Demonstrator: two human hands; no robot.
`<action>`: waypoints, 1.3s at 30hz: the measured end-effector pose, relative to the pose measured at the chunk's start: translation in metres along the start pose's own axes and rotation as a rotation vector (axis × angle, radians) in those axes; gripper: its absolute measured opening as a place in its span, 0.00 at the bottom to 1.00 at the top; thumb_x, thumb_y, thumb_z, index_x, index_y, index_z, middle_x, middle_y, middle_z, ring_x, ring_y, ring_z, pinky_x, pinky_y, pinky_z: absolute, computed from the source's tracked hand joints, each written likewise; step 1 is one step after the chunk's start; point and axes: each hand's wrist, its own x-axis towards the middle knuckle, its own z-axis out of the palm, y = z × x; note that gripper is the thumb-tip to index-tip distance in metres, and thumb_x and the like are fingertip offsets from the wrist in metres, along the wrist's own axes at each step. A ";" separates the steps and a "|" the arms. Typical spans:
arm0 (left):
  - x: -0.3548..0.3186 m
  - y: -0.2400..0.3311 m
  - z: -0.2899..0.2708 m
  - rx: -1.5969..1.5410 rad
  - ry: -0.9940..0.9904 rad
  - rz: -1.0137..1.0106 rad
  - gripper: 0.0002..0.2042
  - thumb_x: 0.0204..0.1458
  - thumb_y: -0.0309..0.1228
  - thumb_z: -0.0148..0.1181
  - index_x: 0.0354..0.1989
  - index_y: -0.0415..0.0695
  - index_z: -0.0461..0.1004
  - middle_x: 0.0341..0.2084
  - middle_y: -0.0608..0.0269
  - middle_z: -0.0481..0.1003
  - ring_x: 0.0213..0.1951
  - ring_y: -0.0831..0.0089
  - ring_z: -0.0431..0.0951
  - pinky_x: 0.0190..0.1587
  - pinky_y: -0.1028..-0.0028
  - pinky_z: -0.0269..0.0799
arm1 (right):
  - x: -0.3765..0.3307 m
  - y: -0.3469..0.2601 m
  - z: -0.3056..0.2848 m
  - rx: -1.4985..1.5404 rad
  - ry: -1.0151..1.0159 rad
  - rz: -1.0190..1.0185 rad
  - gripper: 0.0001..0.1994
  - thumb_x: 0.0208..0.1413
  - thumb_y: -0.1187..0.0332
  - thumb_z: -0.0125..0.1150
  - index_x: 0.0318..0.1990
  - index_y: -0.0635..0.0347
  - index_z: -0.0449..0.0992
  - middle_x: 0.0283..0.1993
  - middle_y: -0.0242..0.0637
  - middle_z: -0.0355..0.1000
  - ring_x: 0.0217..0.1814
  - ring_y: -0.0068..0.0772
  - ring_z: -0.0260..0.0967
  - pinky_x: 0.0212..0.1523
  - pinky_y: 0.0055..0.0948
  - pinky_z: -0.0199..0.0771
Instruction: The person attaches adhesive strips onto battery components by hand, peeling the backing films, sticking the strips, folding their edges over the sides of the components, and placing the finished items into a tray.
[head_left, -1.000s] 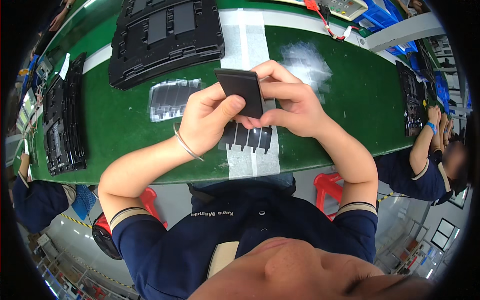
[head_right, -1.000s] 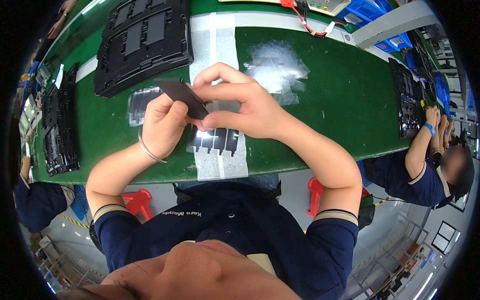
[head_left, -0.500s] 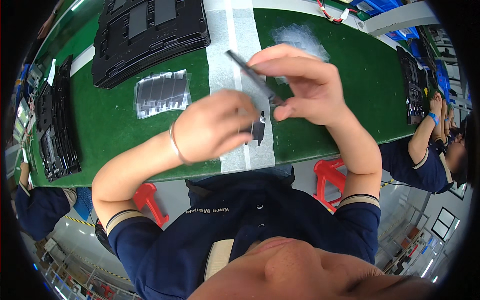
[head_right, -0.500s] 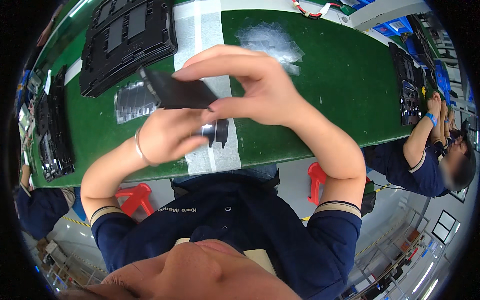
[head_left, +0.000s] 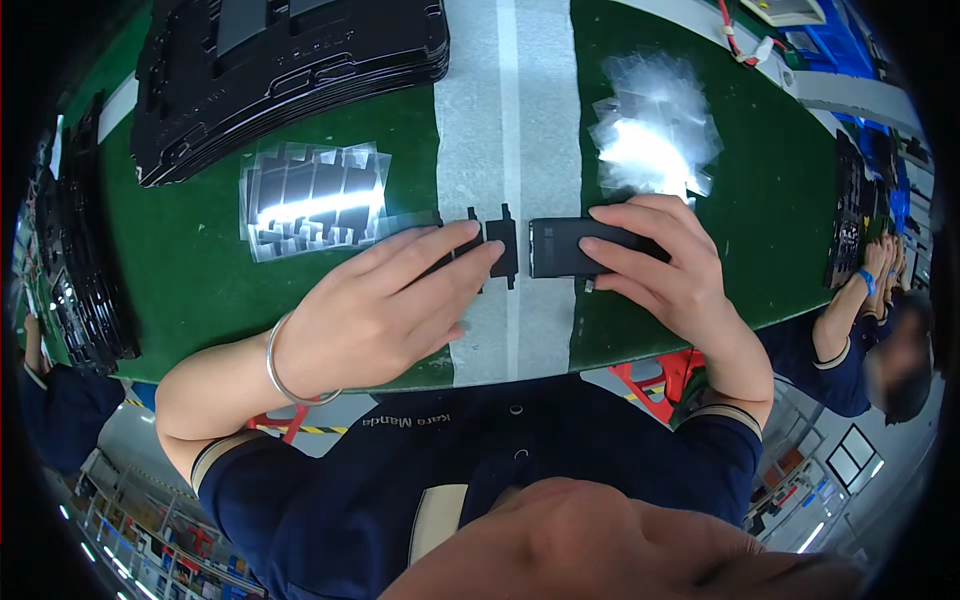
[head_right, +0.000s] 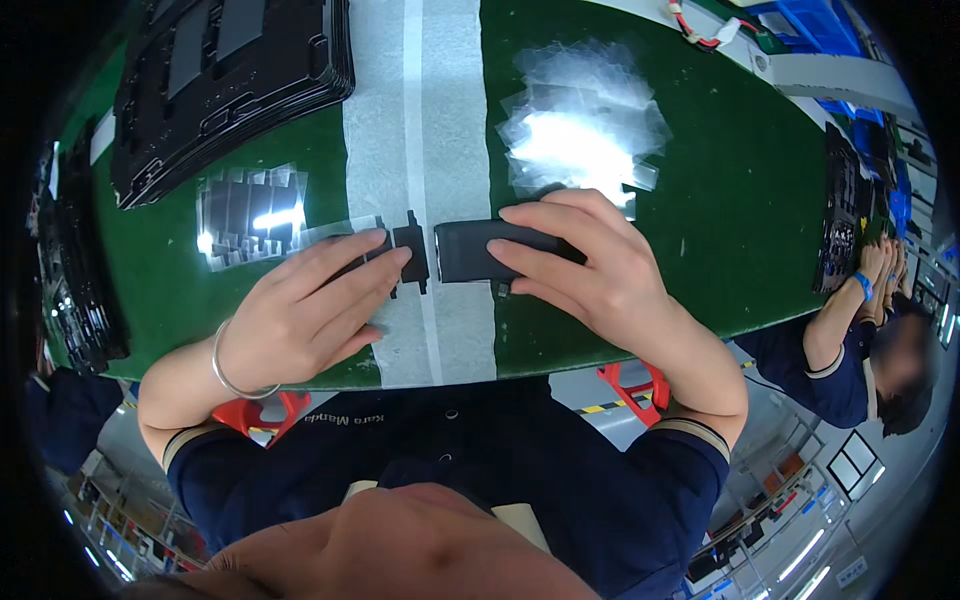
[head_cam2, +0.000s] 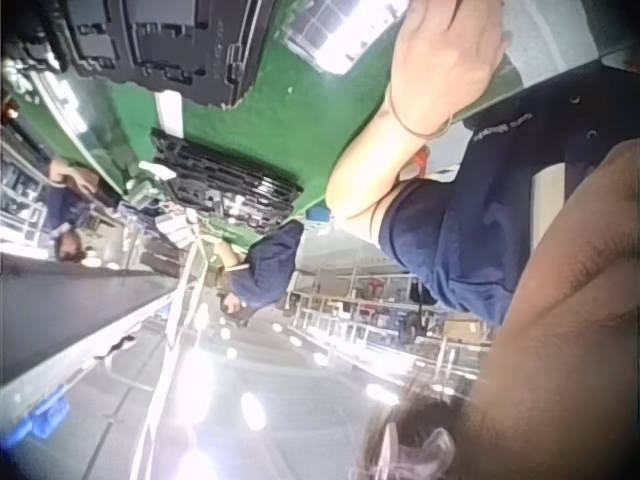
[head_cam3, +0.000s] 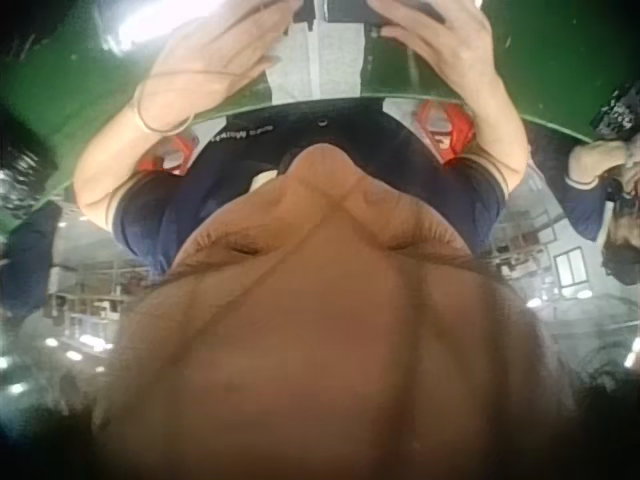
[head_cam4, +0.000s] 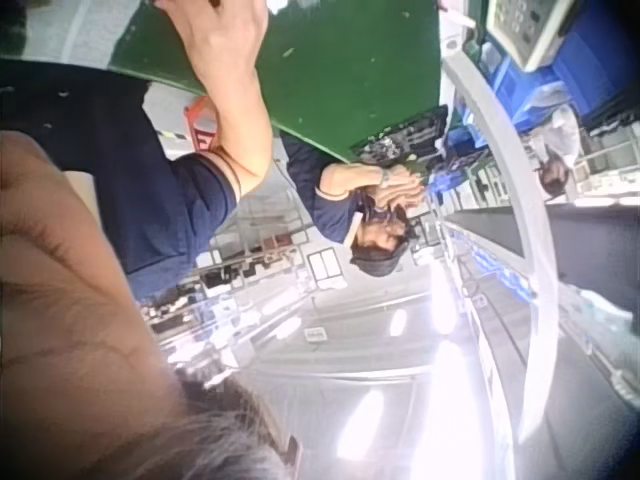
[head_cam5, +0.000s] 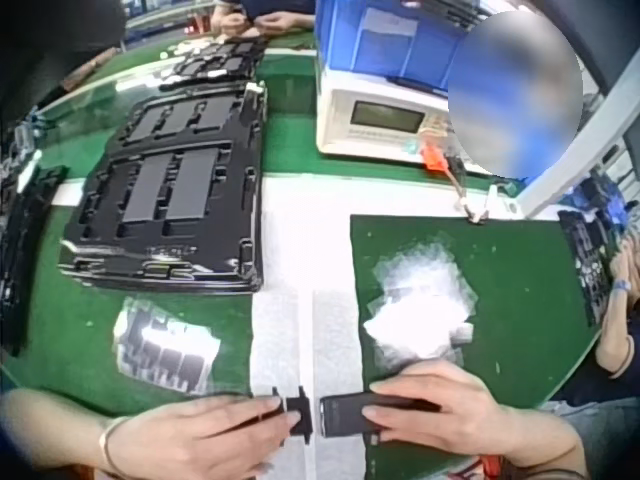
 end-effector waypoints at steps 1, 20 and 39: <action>-0.001 -0.002 0.001 0.004 0.004 0.019 0.24 0.27 0.29 0.62 0.38 0.29 0.71 0.46 0.51 0.68 0.50 0.54 0.67 0.47 0.63 0.70 | 0.001 0.000 0.000 0.009 -0.011 0.006 0.19 0.29 0.72 0.67 0.37 0.58 0.78 0.43 0.39 0.69 0.41 0.40 0.66 0.38 0.31 0.71; -0.002 -0.007 0.011 0.039 0.040 -0.004 0.11 0.37 0.24 0.60 0.32 0.33 0.75 0.43 0.56 0.71 0.48 0.58 0.69 0.41 0.68 0.72 | 0.010 0.000 0.006 0.026 -0.068 -0.021 0.19 0.29 0.69 0.67 0.36 0.61 0.78 0.43 0.40 0.70 0.41 0.36 0.64 0.37 0.28 0.70; -0.002 -0.007 0.011 0.043 0.050 -0.003 0.10 0.38 0.24 0.59 0.31 0.35 0.75 0.43 0.58 0.72 0.48 0.60 0.68 0.39 0.71 0.73 | 0.012 0.000 0.006 0.041 -0.070 -0.008 0.19 0.29 0.68 0.66 0.36 0.62 0.78 0.43 0.41 0.70 0.40 0.37 0.64 0.36 0.28 0.70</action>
